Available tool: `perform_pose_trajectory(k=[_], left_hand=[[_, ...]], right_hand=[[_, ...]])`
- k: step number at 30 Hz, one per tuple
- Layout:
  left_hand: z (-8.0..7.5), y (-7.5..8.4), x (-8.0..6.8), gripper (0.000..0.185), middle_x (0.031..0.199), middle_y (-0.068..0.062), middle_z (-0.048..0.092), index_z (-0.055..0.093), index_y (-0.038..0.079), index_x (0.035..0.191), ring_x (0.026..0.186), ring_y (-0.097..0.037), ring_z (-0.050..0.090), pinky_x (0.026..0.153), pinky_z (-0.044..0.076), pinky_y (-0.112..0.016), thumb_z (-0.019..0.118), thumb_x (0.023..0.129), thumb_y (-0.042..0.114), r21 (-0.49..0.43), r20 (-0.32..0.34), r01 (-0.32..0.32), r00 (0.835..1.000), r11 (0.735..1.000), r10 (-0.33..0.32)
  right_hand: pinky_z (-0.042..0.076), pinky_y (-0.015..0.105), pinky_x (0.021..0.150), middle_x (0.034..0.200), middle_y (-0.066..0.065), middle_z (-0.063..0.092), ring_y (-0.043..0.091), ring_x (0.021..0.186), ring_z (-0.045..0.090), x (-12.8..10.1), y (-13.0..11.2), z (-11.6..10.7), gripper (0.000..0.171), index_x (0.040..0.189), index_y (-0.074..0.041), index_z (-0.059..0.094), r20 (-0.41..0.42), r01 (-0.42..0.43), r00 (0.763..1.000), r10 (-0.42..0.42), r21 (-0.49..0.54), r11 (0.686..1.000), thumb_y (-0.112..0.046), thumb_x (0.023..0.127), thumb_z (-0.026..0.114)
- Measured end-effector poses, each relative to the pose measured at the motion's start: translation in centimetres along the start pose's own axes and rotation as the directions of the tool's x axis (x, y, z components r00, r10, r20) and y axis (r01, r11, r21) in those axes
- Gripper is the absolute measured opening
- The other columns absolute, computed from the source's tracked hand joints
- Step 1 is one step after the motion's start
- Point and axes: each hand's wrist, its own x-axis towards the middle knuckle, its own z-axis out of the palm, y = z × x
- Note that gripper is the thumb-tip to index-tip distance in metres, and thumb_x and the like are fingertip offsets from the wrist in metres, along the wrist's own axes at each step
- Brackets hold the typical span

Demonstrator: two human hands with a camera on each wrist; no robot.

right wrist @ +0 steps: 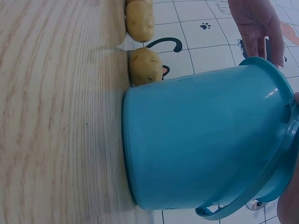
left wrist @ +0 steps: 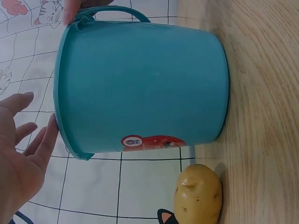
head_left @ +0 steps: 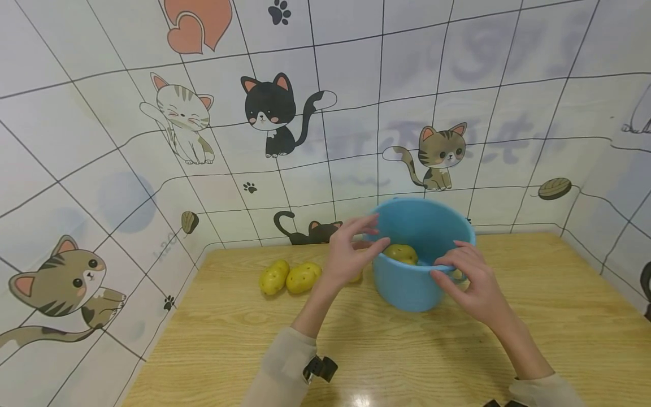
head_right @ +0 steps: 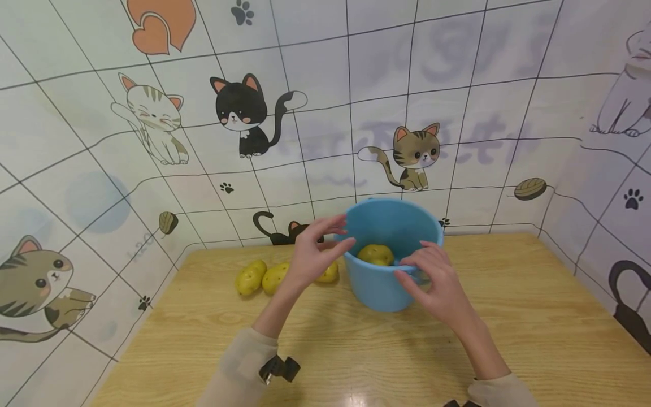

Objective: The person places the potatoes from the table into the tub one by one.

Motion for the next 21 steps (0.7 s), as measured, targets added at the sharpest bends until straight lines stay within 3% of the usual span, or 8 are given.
perform_pose_trajectory(k=[6, 15, 21], left_hand=[[0.0, 0.0, -0.3, 0.036, 0.121, -0.016, 0.063, 0.068, 0.001, 0.126, 0.110, -0.032, 0.063, 0.088, 0.057, -0.029, 0.076, 0.091, 0.009, 0.034, 0.014, -0.016, 1.000, 0.999, 0.015], [-0.2, -0.2, -0.9, 0.032, 0.116, -0.017, 0.064, 0.068, -0.003, 0.122, 0.106, -0.034, 0.063, 0.085, 0.059, -0.033, 0.074, 0.091, 0.003, 0.047, -0.008, -0.135, 0.991, 0.990, 0.135], [-0.7, -0.5, -1.7, 0.033, 0.121, -0.016, 0.062, 0.068, 0.001, 0.124, 0.110, -0.027, 0.063, 0.088, 0.058, -0.034, 0.073, 0.092, 0.007, 0.061, -0.012, -0.116, 0.993, 0.991, 0.117]], right_hand=[[0.031, 0.042, 0.114, 0.081, 0.000, 0.064, 0.014, 0.084, 0.056, 0.2, -0.2, 0.1, 0.040, 0.087, -0.007, 0.069, -0.002, 0.008, 1.000, -0.008, 0.002, 1.000, -0.043, 0.101, 0.060], [0.031, 0.041, 0.114, 0.081, 0.000, 0.063, 0.013, 0.084, 0.055, 0.1, -0.2, 0.1, 0.040, 0.087, -0.007, 0.069, -0.003, 0.006, 1.000, -0.006, 0.002, 1.000, -0.043, 0.101, 0.060], [0.031, 0.041, 0.114, 0.081, 0.000, 0.063, 0.013, 0.084, 0.055, 0.1, -0.2, 0.1, 0.040, 0.087, -0.007, 0.069, -0.002, 0.002, 1.000, -0.002, 0.004, 1.000, -0.043, 0.101, 0.060]])
